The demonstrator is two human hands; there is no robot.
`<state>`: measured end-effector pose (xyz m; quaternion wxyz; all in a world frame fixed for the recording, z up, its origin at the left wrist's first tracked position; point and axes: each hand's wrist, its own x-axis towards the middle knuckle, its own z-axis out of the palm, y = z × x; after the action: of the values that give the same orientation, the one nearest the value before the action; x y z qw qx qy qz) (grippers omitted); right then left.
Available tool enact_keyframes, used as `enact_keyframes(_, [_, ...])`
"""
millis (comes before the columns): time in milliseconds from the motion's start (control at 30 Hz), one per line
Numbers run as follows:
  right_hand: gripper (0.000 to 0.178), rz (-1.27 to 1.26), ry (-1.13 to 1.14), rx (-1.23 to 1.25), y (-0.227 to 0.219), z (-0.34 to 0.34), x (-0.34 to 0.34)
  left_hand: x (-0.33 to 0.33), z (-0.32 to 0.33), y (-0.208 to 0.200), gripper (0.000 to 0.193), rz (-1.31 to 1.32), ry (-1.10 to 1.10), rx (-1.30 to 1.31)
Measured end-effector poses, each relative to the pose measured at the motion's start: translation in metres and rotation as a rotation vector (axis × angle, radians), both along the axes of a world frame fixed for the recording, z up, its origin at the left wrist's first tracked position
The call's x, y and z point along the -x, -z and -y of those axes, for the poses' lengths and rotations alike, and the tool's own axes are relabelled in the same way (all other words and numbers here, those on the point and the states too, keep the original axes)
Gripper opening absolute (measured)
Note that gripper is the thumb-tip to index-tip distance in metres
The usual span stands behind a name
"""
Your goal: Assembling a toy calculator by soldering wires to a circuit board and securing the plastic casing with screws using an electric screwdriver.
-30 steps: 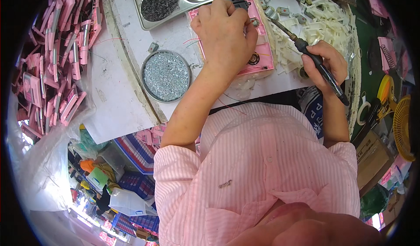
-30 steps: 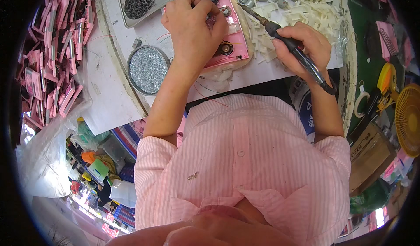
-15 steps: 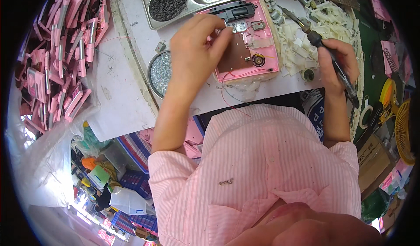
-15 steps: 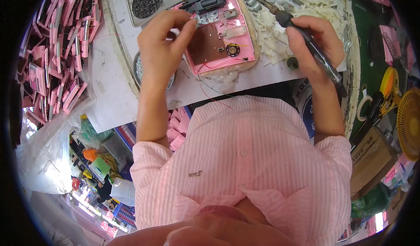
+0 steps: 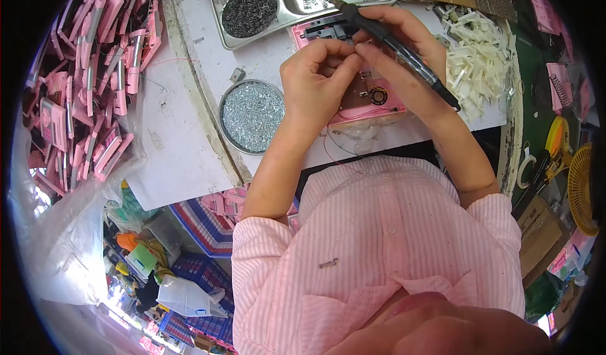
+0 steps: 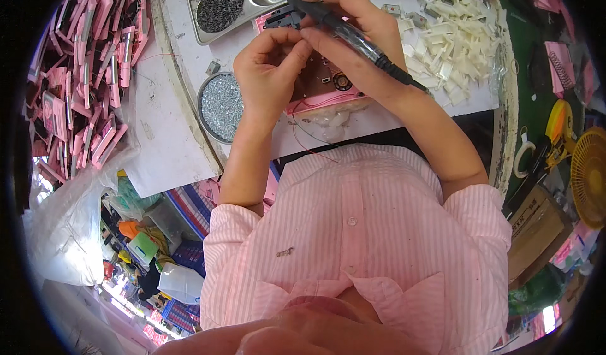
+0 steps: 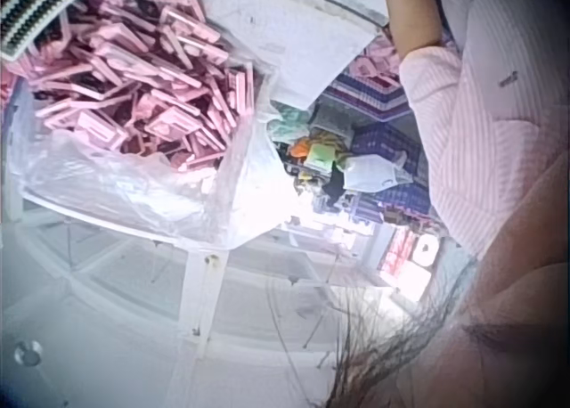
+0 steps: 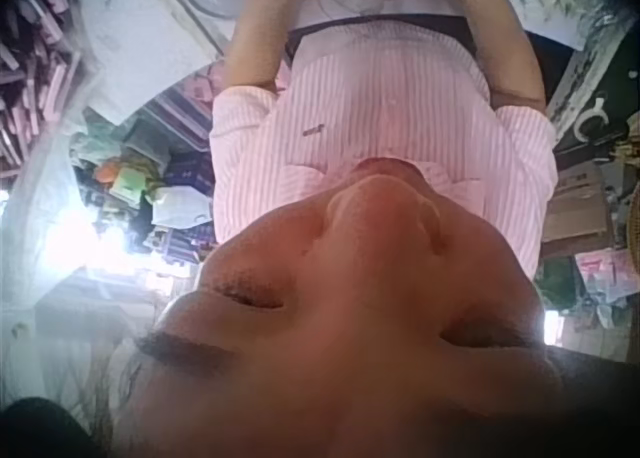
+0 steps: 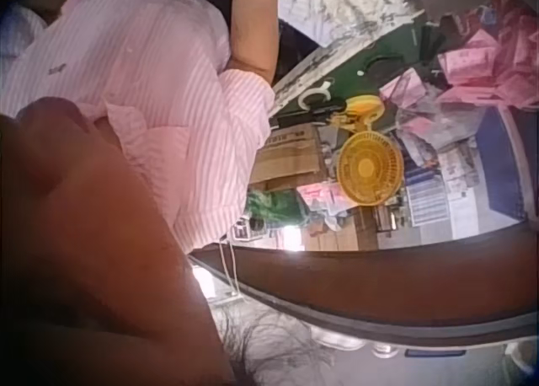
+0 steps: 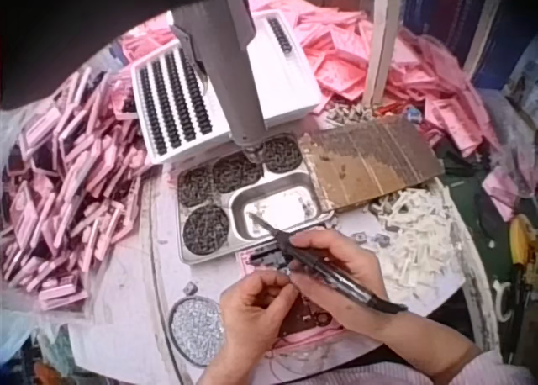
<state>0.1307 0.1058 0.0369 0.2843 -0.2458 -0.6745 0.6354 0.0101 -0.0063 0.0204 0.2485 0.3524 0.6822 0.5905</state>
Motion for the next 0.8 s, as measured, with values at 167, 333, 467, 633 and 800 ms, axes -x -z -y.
enact_keyframes(167, [0.037, -0.065, 0.009, 0.052, 0.009, 0.002, -0.004, 0.003, 0.003, 0.000, 0.010, 0.066, 0.037, 0.039])
enact_keyframes(333, [0.035, -0.078, 0.051, -0.062, 0.012, 0.004, -0.013, 0.013, -0.001, 0.005, 0.011, 0.093, 0.097, 0.014])
enact_keyframes(467, [0.038, -0.082, 0.154, -0.267, 0.014, -0.017, -0.041, 0.029, -0.007, -0.002, 0.012, -0.082, 0.077, 0.129])
enact_keyframes(633, [0.031, -0.167, -0.023, -0.427, 0.001, -0.036, -0.066, 0.028, -0.013, 0.007, 0.013, -0.470, 0.056, 0.234])
enact_keyframes(800, [0.026, -0.084, -0.086, -0.493, 0.003, -0.038, -0.071, 0.024, -0.016, 0.009, 0.013, -0.588, 0.049, 0.277])
